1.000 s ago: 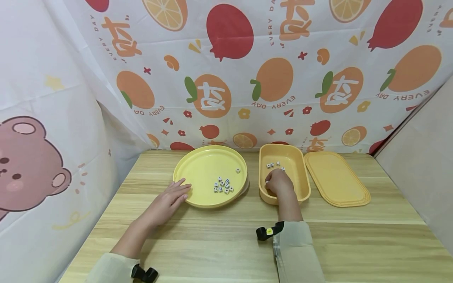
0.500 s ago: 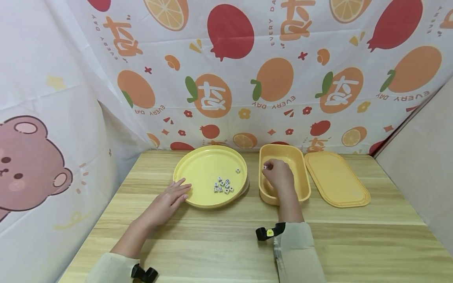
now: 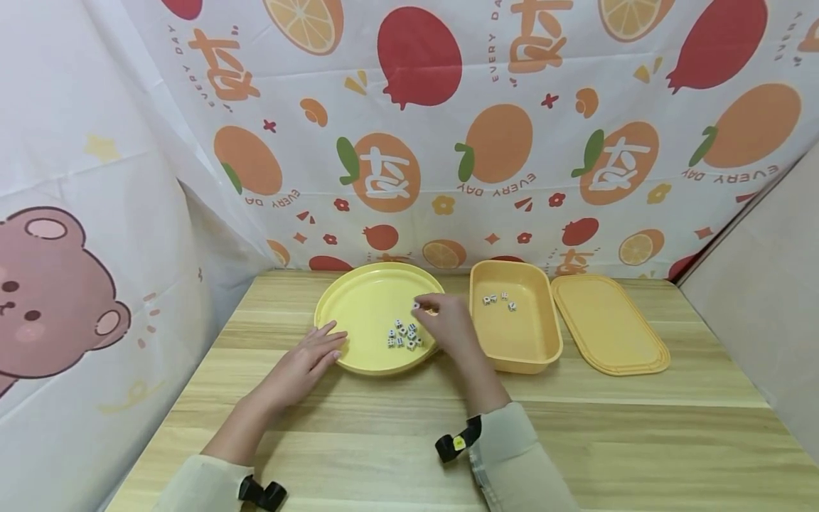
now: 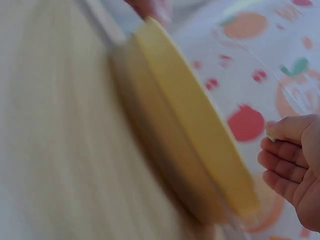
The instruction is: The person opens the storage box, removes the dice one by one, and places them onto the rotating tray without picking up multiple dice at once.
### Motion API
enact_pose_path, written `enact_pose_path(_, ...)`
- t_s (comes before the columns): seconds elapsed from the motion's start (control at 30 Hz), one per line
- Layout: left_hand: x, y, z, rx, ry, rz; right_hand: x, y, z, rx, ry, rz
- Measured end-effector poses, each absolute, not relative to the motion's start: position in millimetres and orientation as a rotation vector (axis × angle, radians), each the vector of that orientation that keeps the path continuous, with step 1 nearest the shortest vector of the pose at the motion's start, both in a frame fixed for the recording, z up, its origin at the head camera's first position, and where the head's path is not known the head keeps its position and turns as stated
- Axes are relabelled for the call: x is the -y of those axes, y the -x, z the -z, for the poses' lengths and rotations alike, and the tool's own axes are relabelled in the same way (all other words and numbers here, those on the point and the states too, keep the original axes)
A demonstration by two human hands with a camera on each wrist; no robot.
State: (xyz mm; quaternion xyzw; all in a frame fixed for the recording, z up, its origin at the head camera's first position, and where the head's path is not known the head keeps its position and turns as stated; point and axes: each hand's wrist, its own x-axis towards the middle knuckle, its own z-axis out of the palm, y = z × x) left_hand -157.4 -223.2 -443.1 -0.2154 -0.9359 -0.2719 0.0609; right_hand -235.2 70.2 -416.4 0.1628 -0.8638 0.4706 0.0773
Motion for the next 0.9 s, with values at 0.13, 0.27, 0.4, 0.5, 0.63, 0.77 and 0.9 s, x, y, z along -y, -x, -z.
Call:
enact_pose_path(0.13, 222.7, 157.8, 442.1, 2.832, 0.650, 0.814, -45.7, 225.6, 423.1, 2.626, -0.609, -1.408)
enact_pose_path(0.27, 222.2, 158.7, 441.8, 2.843, 0.646, 0.799, -29.1, 217.7, 430.8, 2.663, -0.721, -1.333)
enact_pose_path(0.4, 222.5, 158.6, 442.1, 2.848, 0.646, 0.781, -20.0, 213.7, 438.3, 2.684, -0.815, -1.168)
enact_pose_path(0.5, 223.0, 157.8, 442.6, 2.839, 0.660, 0.759, -17.1, 212.6, 442.3, 2.712, -0.850, -1.049)
enact_pose_path(0.63, 223.0, 157.5, 442.9, 2.826, 0.675, 0.735, -15.8, 212.7, 444.1, 2.765, -0.858, -0.971)
enact_pose_path(0.77, 223.1, 157.3, 442.9, 2.830, 0.674, 0.720, -15.2, 212.2, 442.7, 2.784, -0.850, -0.950)
enact_pose_path(0.9, 222.7, 157.6, 442.3, 2.850, 0.657, 0.721, -15.5, 212.0, 442.3, 2.778, -0.846, -0.949)
